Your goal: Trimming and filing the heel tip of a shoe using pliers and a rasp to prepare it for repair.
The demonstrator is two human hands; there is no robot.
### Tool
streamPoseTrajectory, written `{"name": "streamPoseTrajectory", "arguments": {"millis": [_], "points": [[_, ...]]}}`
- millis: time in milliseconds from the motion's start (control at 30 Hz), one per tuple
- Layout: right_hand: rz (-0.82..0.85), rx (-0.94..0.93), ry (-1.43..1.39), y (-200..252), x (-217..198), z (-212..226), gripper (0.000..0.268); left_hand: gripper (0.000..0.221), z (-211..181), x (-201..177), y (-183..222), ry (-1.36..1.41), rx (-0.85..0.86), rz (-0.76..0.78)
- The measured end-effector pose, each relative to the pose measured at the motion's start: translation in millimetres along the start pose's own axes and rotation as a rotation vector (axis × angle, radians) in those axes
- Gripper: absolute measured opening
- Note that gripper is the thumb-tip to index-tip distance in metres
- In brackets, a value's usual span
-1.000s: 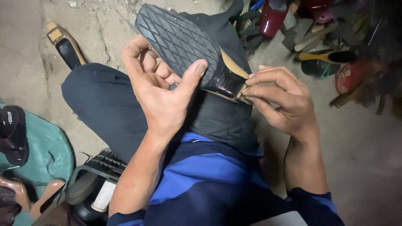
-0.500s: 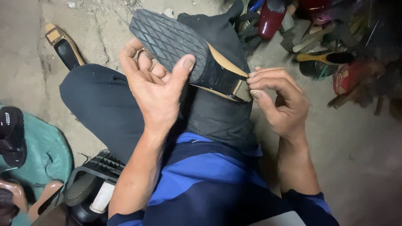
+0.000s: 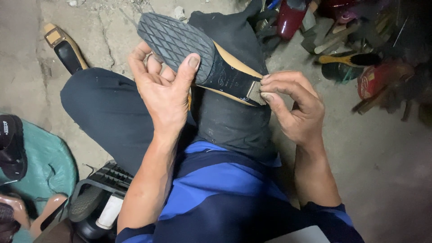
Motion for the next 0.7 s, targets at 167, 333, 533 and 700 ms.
{"name": "streamPoseTrajectory", "arguments": {"millis": [167,333,533,700], "points": [[0.037,-0.029,0.033,-2,1,0,0.016,0.060,2,0,-2,-0.029,-0.002,-0.001],[-0.031,0.032,0.043,-2,9,9,0.015,0.060,6,-2,-4,-0.025,-0.036,-0.011],[-0.093,0.049,0.084,-1,21,15,0.018,0.059,14,-6,-8,0.014,-0.057,0.004],[-0.121,0.011,0.069,1,33,15,0.019,0.062,24,-19,-12,0.017,-0.124,-0.027]]}}
Point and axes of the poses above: each hand's wrist, its own y-axis away from the middle knuckle, its own x-axis out of the palm, z = x × y, the point moved 4 cm from there along -y, towards the middle knuckle, and after that the axes turned 6 degrees about -x, right-handed, at the moved point
